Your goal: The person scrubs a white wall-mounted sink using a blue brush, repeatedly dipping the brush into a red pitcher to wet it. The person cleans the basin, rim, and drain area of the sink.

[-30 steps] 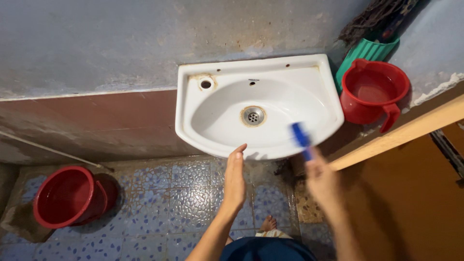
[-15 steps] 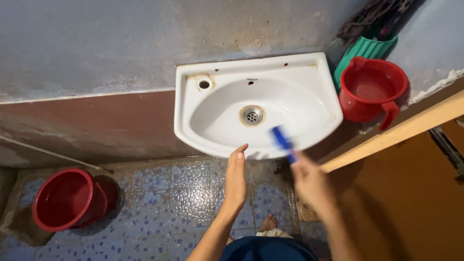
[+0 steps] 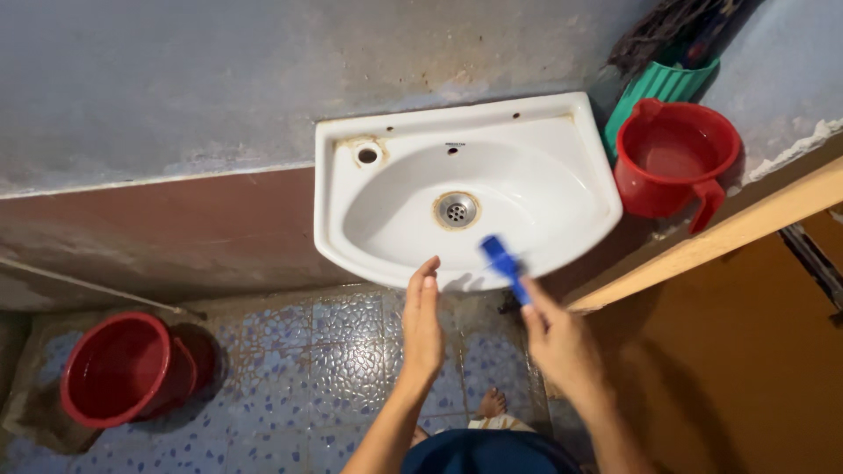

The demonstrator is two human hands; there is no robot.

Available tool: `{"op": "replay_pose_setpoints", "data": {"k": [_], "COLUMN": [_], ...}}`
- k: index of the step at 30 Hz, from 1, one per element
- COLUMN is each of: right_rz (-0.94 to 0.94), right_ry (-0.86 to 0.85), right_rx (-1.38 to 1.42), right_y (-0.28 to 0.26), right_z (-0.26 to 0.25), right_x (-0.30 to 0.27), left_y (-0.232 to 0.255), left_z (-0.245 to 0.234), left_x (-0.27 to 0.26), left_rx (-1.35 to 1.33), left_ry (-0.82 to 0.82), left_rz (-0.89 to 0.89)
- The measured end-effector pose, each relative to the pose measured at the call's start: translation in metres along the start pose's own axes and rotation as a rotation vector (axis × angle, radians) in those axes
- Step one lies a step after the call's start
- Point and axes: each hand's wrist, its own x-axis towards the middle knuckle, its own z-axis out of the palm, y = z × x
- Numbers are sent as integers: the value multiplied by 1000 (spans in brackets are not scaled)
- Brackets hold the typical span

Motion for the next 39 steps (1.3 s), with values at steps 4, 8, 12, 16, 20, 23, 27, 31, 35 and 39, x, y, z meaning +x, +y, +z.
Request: {"op": "replay_pose_setpoints", "data": {"k": [4, 8, 12, 16, 20, 23, 27, 31, 35, 39], "right_rz": [-233, 165, 84, -143, -320, 201, -207, -238, 88, -236], "right_ry": [203, 263, 31, 0, 456, 223, 79, 169, 317, 78], "right_rx": [180, 81, 28, 145, 222, 144, 221, 300, 70, 227], "right_y": [6, 26, 11, 5, 32, 38, 37, 44, 44, 31], "right_z": [-15, -50, -20, -5, -44, -44, -10, -29, -54, -27], "right_x": [11, 28, 8, 5, 36, 39, 19, 35, 44, 20], "left_y": [-3, -2, -2, 0, 0, 0, -2, -4, -8, -14], "left_z": [2, -2, 2, 8, 4, 7, 18, 22, 26, 39], "left_x": [1, 2, -2, 1, -1, -3, -5, -3, -2, -4], "left_rx": [-31, -65, -11, 7, -3, -22, 18, 29, -9, 21], "left_ry": [-24, 0, -13, -38, -10, -5, -9, 5, 41, 68], "left_rz": [39, -22, -22, 40, 9, -40, -23, 6, -22, -35]}}
